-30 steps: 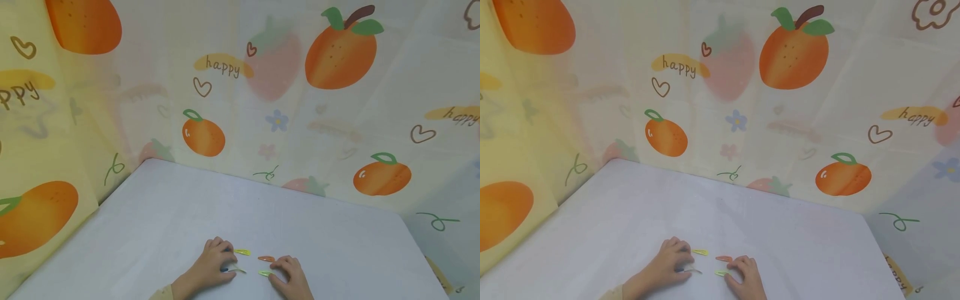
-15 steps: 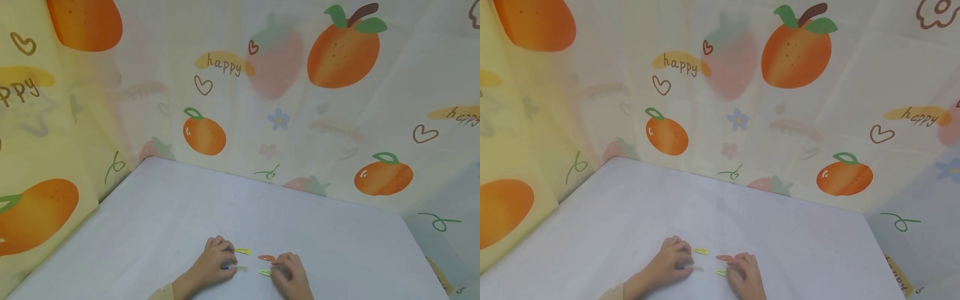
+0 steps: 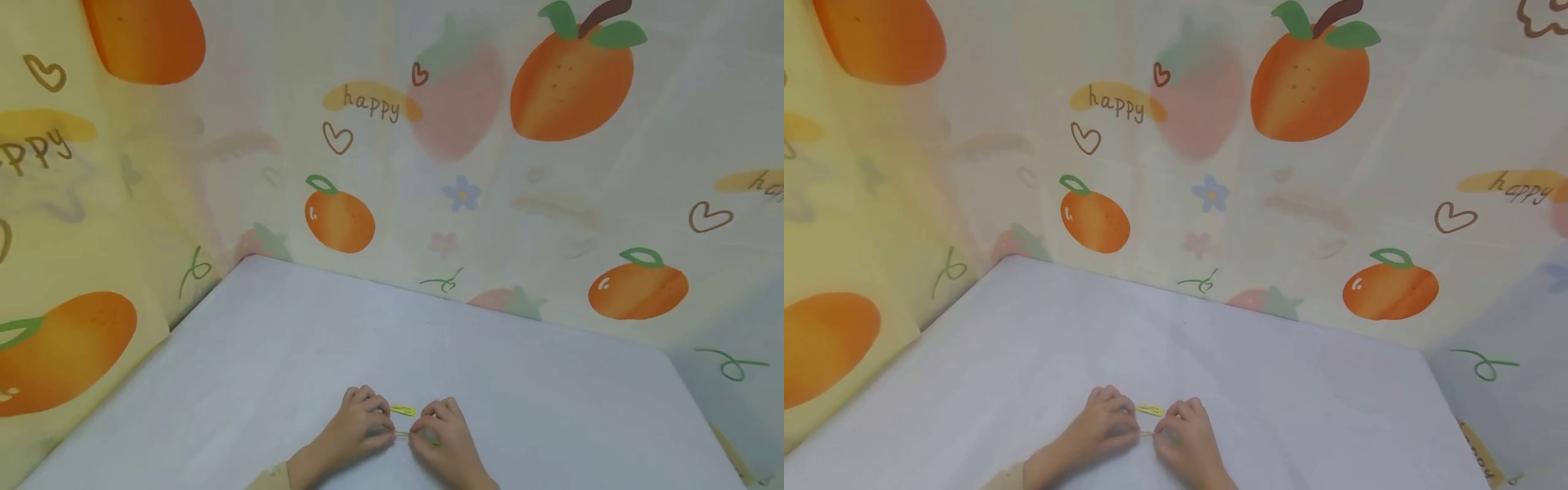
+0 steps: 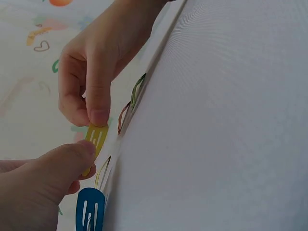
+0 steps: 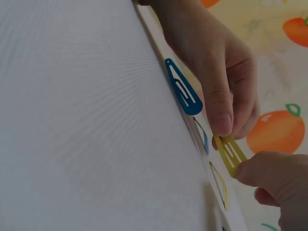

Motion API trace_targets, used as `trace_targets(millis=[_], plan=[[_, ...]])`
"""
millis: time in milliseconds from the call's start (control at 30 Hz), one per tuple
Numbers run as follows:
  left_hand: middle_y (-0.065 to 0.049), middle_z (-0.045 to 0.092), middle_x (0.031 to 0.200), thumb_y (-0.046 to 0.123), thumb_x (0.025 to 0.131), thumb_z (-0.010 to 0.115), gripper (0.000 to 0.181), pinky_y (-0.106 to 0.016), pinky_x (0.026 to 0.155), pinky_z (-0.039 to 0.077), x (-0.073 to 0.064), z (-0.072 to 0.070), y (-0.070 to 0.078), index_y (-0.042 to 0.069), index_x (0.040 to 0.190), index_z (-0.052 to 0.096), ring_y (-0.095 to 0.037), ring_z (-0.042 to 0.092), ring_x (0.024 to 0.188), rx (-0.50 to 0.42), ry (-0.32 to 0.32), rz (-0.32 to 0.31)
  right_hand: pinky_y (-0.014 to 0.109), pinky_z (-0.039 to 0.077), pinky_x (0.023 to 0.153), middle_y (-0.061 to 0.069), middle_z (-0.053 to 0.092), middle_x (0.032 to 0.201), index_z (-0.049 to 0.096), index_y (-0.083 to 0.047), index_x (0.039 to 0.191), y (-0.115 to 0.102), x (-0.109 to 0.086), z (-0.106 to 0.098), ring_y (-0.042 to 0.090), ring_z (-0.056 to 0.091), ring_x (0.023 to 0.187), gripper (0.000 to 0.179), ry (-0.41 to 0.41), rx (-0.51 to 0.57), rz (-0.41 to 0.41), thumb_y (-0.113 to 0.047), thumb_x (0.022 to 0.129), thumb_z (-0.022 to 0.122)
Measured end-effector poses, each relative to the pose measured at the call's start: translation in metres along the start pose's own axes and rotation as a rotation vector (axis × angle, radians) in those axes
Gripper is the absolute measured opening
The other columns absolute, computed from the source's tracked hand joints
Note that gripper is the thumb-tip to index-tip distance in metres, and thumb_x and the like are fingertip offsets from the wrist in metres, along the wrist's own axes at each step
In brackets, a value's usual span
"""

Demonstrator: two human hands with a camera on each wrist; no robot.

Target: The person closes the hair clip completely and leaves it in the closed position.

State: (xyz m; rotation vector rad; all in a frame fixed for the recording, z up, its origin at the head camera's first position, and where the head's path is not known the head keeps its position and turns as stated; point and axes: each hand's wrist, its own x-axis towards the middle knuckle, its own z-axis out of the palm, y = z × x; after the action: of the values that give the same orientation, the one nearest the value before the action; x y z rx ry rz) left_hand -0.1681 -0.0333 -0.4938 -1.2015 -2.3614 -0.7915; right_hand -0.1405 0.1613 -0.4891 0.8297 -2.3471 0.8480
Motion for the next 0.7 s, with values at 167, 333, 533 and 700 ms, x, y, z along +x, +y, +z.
trace_targets(millis=[167,333,533,700], plan=[[0.013,0.045,0.083,0.042,0.069,0.052,0.020,-0.027,0.067,0.018,0.0026,0.0011,0.0016,0.024,0.072,0.061,-0.004,0.029,0.076,0.019,-0.005,0.002,0.019,0.030,0.058,-0.016,0.041,0.073,0.055,-0.022,0.062,0.0001,-0.0029,-0.0004,0.004,0.030,0.071,0.013,0.021,-0.019,0.011,-0.014,0.058,0.064],[0.011,0.046,0.083,0.044,0.066,0.054,0.023,-0.029,0.066,0.018,0.0020,-0.0011,0.0018,0.023,0.074,0.061,-0.006,0.031,0.076,0.034,0.003,0.000,0.019,0.031,0.059,-0.016,0.040,0.073,0.054,-0.022,0.063,0.0016,-0.0045,0.0010,0.004,0.031,0.072,0.014,0.032,-0.013,0.021,-0.013,0.058,0.064],[0.013,0.045,0.082,0.043,0.062,0.058,0.021,-0.029,0.065,0.018,-0.0001,-0.0010,0.0000,0.024,0.071,0.060,-0.005,0.030,0.076,0.027,0.007,-0.020,0.019,0.031,0.058,-0.017,0.040,0.072,0.054,-0.023,0.062,0.0026,-0.0055,0.0048,0.004,0.030,0.071,0.016,0.037,0.010,0.042,-0.012,0.057,0.065],[0.014,0.043,0.080,0.040,0.059,0.061,0.019,-0.030,0.065,0.019,-0.0006,-0.0008,-0.0003,0.025,0.069,0.057,-0.005,0.030,0.075,0.036,0.036,-0.009,0.018,0.030,0.059,-0.017,0.040,0.073,0.054,-0.024,0.064,0.0044,-0.0073,0.0071,0.004,0.031,0.072,0.015,0.040,0.013,0.037,-0.013,0.059,0.064]])
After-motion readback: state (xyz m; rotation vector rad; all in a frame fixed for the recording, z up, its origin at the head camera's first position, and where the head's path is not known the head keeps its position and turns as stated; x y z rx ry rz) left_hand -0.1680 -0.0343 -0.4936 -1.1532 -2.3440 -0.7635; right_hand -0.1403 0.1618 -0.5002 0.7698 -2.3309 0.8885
